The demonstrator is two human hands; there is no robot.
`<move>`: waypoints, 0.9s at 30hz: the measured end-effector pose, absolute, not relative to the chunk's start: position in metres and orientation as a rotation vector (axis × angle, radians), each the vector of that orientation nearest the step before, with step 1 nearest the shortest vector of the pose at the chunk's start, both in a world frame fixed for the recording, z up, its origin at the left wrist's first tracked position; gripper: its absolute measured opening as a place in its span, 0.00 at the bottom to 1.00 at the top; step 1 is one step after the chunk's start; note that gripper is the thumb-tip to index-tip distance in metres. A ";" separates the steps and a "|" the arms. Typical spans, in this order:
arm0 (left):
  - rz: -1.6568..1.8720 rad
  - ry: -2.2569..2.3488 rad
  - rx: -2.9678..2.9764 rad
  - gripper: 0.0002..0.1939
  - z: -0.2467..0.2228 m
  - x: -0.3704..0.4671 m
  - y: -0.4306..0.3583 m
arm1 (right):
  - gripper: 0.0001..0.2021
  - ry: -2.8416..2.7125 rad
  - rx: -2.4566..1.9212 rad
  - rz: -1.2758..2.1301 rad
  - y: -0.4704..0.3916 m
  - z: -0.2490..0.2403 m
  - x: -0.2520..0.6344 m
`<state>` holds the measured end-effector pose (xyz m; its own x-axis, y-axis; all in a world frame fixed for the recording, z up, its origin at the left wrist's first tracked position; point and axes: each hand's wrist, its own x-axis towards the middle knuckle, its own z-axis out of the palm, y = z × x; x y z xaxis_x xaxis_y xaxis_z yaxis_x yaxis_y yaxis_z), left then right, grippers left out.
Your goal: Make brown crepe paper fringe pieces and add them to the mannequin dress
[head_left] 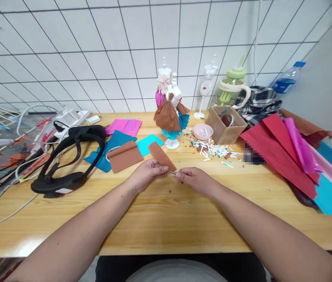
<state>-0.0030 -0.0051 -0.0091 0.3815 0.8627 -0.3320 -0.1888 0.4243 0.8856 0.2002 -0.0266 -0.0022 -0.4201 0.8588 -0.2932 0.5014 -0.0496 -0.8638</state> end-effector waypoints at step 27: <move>0.796 0.919 0.870 0.12 -0.009 -0.003 -0.005 | 0.10 -1.591 -1.265 1.827 -0.038 -0.011 0.184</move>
<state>-0.0025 -0.0052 -0.0086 0.3885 0.8617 -0.3263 -0.2003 0.4246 0.8830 0.1836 -0.0381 -0.0109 -0.5069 0.7824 -0.3618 0.2509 -0.2676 -0.9303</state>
